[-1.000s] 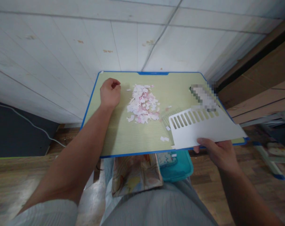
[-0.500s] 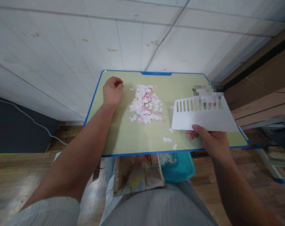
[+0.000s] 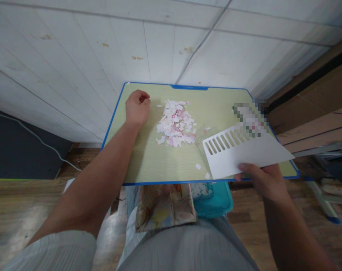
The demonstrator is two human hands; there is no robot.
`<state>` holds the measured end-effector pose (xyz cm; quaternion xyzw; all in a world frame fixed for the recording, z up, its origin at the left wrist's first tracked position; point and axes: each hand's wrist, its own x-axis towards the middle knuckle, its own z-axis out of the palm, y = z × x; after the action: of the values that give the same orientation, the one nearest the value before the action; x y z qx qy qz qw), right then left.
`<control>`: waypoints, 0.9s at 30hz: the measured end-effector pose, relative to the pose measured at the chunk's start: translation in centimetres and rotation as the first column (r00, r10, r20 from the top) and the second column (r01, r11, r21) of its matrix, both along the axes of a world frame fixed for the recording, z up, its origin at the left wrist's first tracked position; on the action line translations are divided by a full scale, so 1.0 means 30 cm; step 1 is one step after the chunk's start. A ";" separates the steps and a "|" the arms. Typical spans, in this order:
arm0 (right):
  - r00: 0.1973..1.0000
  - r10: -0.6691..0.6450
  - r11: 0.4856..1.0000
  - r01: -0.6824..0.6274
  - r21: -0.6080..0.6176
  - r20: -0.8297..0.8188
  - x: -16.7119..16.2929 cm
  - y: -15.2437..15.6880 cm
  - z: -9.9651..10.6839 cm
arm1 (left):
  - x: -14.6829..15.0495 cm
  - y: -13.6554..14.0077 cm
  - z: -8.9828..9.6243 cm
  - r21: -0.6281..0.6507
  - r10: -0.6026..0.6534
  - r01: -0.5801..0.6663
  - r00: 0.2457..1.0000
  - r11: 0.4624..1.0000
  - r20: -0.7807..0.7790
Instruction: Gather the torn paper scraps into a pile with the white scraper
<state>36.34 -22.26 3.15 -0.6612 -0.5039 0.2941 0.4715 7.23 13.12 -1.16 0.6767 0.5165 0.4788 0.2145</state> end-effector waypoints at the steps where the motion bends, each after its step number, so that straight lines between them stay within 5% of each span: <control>1: 1.000 -0.010 1.000 0.010 0.017 -0.004 -0.006 0.006 -0.003 | -0.001 0.003 -0.003 0.002 -0.004 0.004 1.000 1.000 -0.001; 8: 0.998 -0.045 0.998 0.046 0.034 -0.033 -0.085 0.036 -0.035 | -0.005 0.014 -0.017 0.020 -0.017 0.017 1.000 1.000 0.008; 27: 0.999 0.009 0.999 -0.011 -0.043 -0.052 0.009 -0.010 -0.011 | -0.006 0.014 -0.023 -0.002 -0.012 0.012 1.000 1.000 0.013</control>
<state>36.62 -22.55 2.81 -0.6609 -0.4882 0.3244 0.4687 7.05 13.56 -1.86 0.6765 0.5114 0.4813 0.2217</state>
